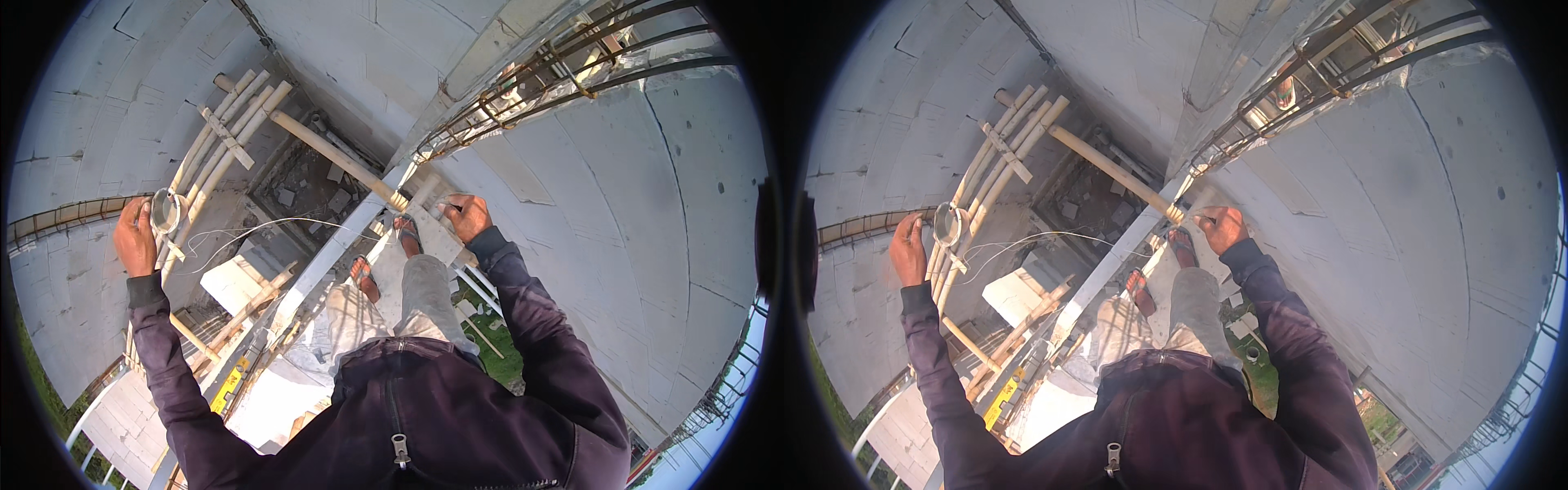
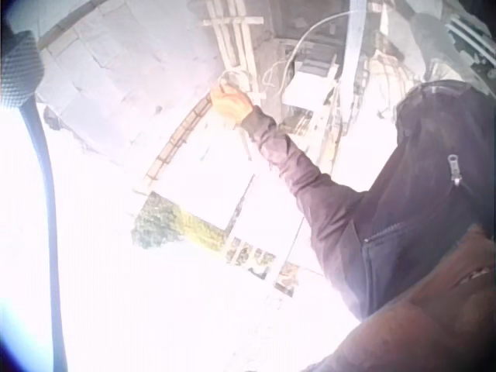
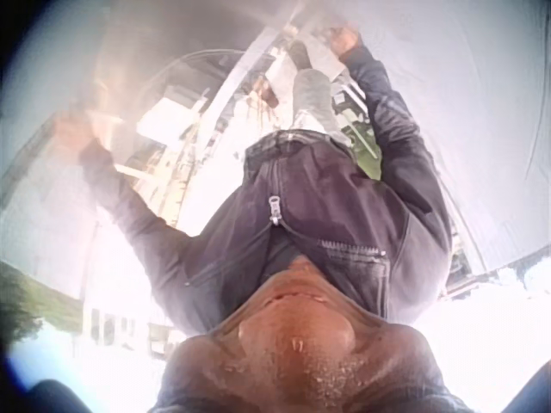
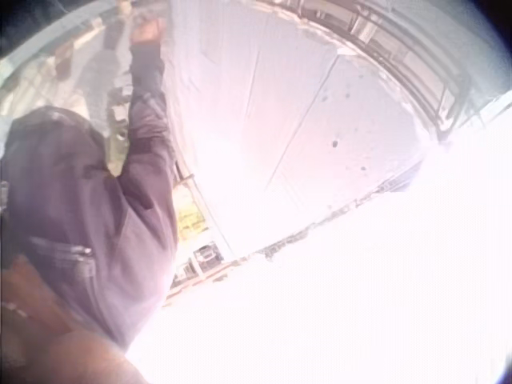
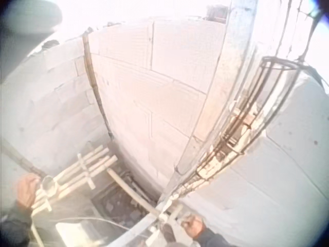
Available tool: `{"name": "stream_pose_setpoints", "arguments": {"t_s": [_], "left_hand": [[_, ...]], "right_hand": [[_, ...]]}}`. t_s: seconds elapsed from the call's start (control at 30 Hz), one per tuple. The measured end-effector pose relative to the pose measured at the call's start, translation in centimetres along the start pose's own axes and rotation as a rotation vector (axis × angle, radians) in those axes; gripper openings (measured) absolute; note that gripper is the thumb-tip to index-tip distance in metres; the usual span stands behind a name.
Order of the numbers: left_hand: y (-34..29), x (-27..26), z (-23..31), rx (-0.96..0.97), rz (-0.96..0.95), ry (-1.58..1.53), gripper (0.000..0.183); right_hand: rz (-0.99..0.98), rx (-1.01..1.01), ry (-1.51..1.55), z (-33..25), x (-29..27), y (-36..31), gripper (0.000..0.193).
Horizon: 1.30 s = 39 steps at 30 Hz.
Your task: The person is tying bamboo poles together using a thin wire or string. They are standing on a wooden plank that is part of a scaffolding structure. The person uses their hands to wrap the wire around the poles and secure them.
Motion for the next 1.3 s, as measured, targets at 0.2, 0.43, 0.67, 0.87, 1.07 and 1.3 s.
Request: {"name": "stream_pose_setpoints", "arguments": {"t_s": [0.2,0.43,0.67,0.87,1.07,1.3], "left_hand": [[-10.9,28.2,14.8,-0.293,-0.651,-0.889,0.031],[-17.0,50.5,14.1,-0.557,-1.028,-1.178,0.022],[-19.5,69.3,10.8,-0.545,-1.106,-1.063,0.013],[-19.5,82.9,8.4,-0.466,-0.972,-1.065,0.013],[-21.6,90.2,11.9,-0.367,-0.948,-1.028,0.012],[-28.0,94.4,17.8,-0.638,-0.597,-1.434,0.010]], "right_hand": [[-0.407,0.025,0.247,-0.8,16.2,7.8,0.022],[-0.456,0.002,0.172,14.7,26.7,12.7,0.023],[-0.262,0.017,0.197,31.1,35.1,15.2,0.022],[-0.247,0.218,0.408,43.4,41.5,15.3,0.024],[0.225,-0.218,-0.263,49.3,41.9,13.0,0.023],[0.112,0.595,0.744,57.5,46.2,10.6,0.035]]}}
Point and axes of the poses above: each hand's wrist, its own y-axis towards the middle knuckle, its own x-axis out of the palm, z = x × y, the point moved 7 cm from there along y, towards the middle knuckle
